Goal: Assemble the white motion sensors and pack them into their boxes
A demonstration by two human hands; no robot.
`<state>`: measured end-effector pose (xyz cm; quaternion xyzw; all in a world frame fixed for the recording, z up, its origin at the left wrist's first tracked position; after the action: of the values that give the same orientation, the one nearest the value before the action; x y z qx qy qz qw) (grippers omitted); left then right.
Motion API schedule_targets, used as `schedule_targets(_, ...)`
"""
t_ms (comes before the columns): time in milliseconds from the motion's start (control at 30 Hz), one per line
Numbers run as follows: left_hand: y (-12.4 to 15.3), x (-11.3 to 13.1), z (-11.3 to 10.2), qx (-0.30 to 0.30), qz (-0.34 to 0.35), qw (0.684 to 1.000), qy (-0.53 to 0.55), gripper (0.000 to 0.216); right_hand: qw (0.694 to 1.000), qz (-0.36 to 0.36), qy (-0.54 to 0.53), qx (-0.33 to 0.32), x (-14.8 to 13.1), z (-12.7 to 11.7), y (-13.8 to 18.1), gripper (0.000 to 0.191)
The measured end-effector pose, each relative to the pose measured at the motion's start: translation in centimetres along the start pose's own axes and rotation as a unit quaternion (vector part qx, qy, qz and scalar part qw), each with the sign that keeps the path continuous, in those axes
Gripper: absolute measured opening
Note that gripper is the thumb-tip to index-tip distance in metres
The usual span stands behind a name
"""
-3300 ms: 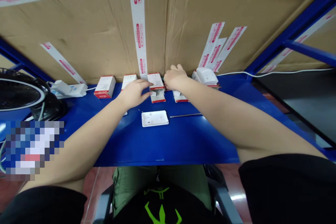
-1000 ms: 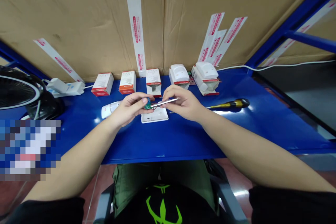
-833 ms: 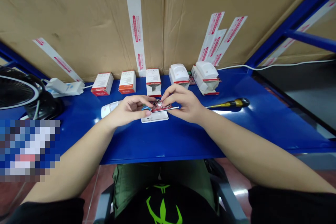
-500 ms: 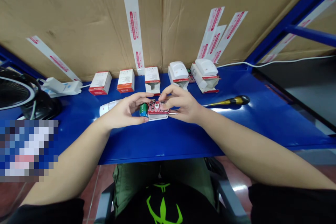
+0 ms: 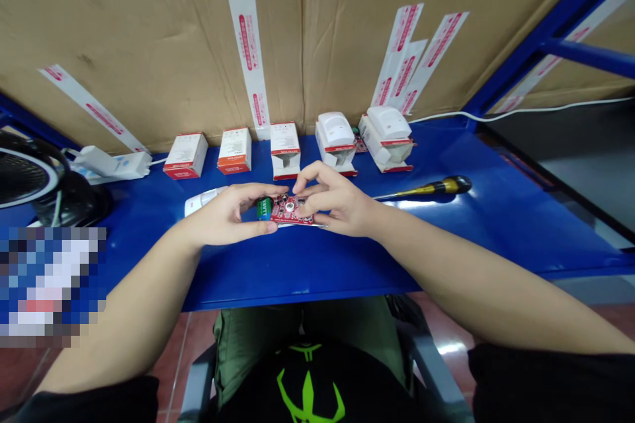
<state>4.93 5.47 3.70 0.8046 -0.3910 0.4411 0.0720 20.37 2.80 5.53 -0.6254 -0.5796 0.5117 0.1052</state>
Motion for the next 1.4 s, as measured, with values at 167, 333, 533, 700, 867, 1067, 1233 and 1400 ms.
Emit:
schedule_targets(167,0.0,0.8,-1.4,0.025,0.007,0.992,-0.121,0.052,0.995,0.052,0.086,-0.027,1.1,-0.6,0.0,0.029)
schedule_targets(333,0.1,0.9,-1.9,0.000,-0.011,0.961,-0.278,0.049,0.966,0.181,0.158,-0.092,3.6,-1.5,0.7,0.048)
schedule_targets(533,-0.1,0.4,-0.5,-0.008,-0.033,0.947,-0.319,0.050,0.923,0.268,0.220,-0.167,4.5,0.2,1.5,0.069)
schedule_targets(700,-0.3,0.3,0.5,-0.003,-0.041,0.953,-0.302,0.048,0.916,0.290,0.234,-0.151,4.8,0.5,1.4,0.063)
schedule_targets(867,-0.4,0.2,0.9,-0.004,-0.041,0.958,-0.282,0.048,0.912,0.310,0.224,-0.148,5.3,0.4,1.5,0.060)
schedule_targets(1067,-0.7,0.3,1.8,-0.002,-0.023,0.961,-0.275,0.050,0.920,0.292,0.219,-0.140,5.1,0.9,1.3,0.055)
schedule_targets(1233,-0.7,0.2,1.8,0.003,-0.033,0.955,-0.295,0.052,0.927,0.254,0.224,-0.161,4.6,1.4,1.2,0.043)
schedule_targets(1400,-0.6,0.1,1.6,-0.009,-0.037,0.964,-0.264,0.054,0.921,0.245,0.234,-0.194,4.5,1.7,1.3,0.035)
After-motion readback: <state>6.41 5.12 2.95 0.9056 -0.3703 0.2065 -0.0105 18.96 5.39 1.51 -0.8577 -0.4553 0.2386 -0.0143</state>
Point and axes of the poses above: each hand's wrist, its own y-axis away from the middle knuckle, its own z-axis out of the palm, x = y × z, the point moved 10 cm from there along -y, towards the middle knuckle, and after that the axes turned 7 degrees about -y, right-handed, at the moved point
